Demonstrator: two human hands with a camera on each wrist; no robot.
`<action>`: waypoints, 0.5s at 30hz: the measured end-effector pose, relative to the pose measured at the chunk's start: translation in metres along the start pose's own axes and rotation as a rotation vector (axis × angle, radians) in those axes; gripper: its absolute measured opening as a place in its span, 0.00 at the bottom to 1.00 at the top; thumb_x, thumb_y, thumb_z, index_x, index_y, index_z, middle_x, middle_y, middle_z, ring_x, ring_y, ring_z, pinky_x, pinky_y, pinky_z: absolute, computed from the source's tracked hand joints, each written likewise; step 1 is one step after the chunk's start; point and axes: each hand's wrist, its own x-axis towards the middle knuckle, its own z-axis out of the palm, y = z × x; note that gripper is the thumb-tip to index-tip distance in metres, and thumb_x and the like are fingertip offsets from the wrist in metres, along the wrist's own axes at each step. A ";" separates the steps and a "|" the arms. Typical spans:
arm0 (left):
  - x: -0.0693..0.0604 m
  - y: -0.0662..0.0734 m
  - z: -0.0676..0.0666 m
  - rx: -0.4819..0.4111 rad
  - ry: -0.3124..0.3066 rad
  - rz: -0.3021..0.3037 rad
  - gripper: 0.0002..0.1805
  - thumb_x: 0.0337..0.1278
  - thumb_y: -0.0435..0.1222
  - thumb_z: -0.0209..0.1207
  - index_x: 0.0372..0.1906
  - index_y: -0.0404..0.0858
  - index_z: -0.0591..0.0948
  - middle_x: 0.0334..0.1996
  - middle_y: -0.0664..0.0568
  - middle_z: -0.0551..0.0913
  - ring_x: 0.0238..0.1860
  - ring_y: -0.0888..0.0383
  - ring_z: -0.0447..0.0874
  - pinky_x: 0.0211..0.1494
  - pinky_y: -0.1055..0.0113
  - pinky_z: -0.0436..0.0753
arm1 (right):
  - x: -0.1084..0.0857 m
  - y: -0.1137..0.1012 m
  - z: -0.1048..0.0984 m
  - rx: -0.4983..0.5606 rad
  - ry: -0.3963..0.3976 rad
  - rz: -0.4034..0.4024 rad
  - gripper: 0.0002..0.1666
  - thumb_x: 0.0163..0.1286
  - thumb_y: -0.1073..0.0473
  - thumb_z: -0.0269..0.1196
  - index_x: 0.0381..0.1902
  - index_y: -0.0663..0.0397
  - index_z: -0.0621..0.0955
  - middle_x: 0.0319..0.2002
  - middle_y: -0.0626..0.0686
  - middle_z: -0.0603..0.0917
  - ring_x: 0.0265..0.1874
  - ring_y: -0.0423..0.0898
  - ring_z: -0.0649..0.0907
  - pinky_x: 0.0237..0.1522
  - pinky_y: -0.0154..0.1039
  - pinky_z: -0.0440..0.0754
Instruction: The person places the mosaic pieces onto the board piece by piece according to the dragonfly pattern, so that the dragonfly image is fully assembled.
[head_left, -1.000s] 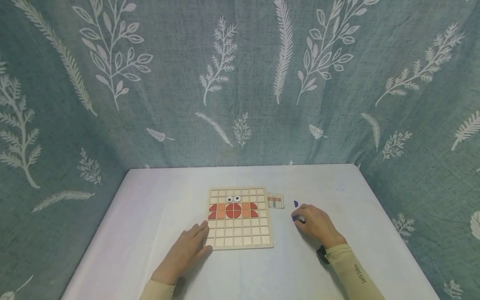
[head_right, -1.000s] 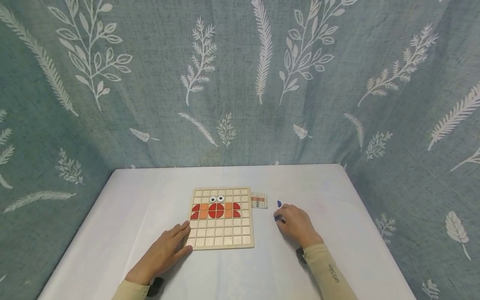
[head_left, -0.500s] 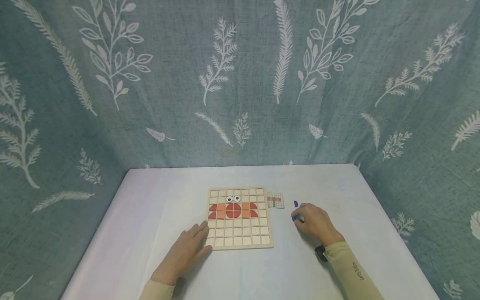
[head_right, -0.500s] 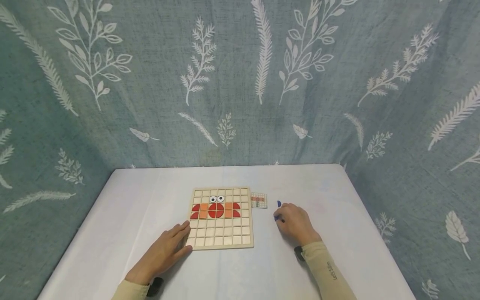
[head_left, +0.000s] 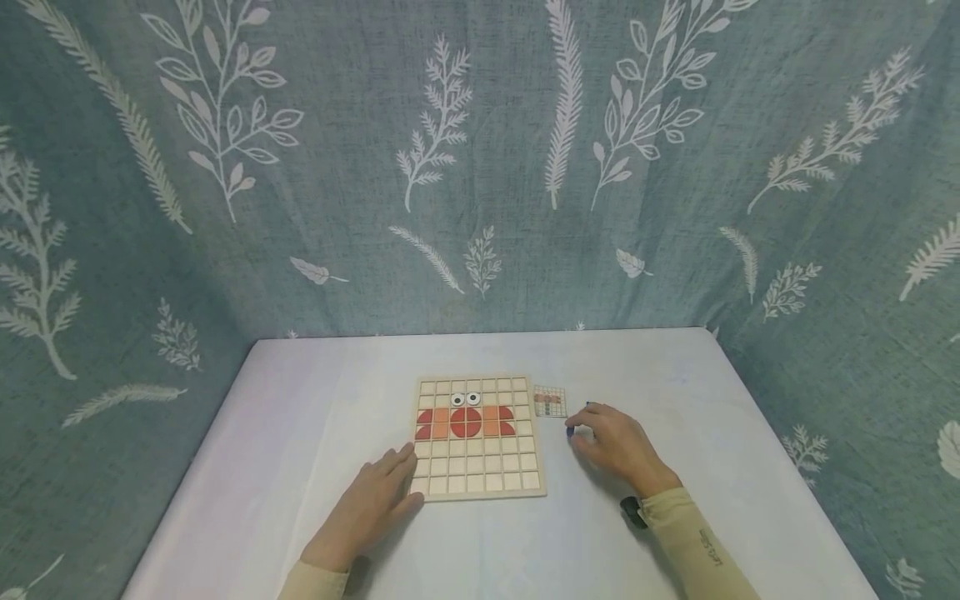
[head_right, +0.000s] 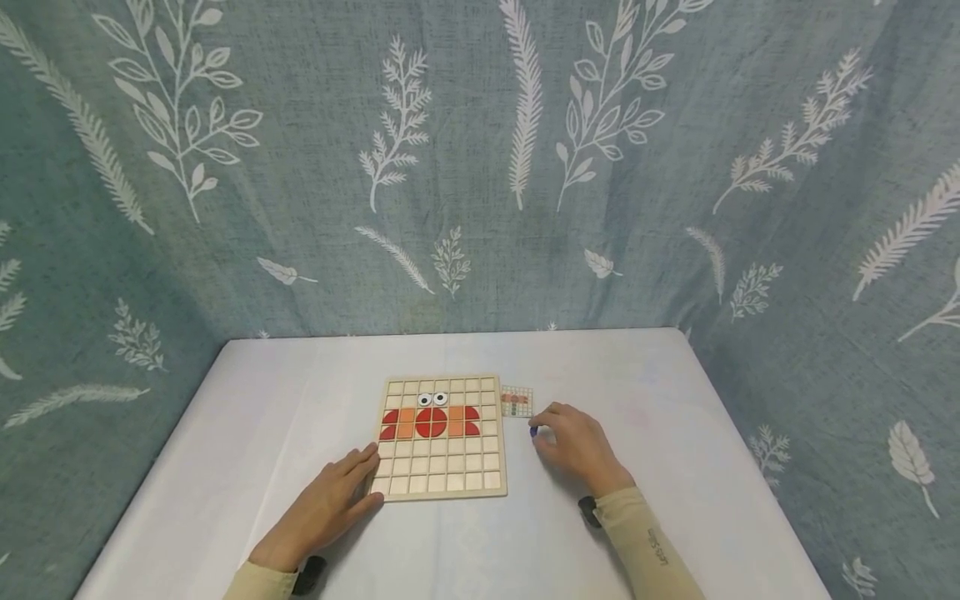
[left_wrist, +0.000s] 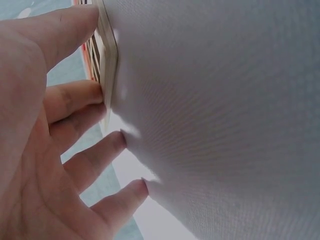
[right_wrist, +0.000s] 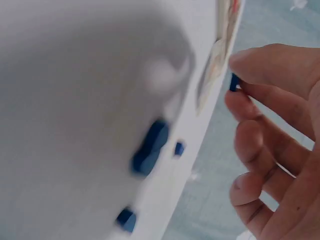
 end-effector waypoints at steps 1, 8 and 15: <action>0.000 0.000 0.000 0.003 0.000 0.000 0.33 0.65 0.47 0.65 0.69 0.33 0.74 0.71 0.42 0.71 0.70 0.38 0.69 0.69 0.35 0.70 | 0.002 -0.004 0.000 0.016 0.024 -0.026 0.13 0.55 0.60 0.77 0.40 0.47 0.89 0.41 0.48 0.87 0.42 0.48 0.86 0.44 0.47 0.88; 0.000 0.000 0.001 0.007 -0.001 -0.005 0.33 0.66 0.47 0.64 0.69 0.33 0.74 0.72 0.43 0.71 0.71 0.38 0.68 0.70 0.36 0.69 | 0.016 -0.028 0.005 0.083 0.079 -0.149 0.15 0.57 0.60 0.77 0.43 0.45 0.89 0.48 0.52 0.88 0.46 0.48 0.87 0.42 0.45 0.89; 0.001 0.002 0.000 0.004 -0.009 -0.010 0.33 0.66 0.48 0.64 0.69 0.33 0.74 0.72 0.43 0.71 0.71 0.39 0.68 0.71 0.36 0.69 | 0.026 -0.049 0.014 0.150 0.067 -0.209 0.12 0.61 0.59 0.75 0.44 0.47 0.88 0.48 0.51 0.88 0.59 0.56 0.83 0.60 0.50 0.82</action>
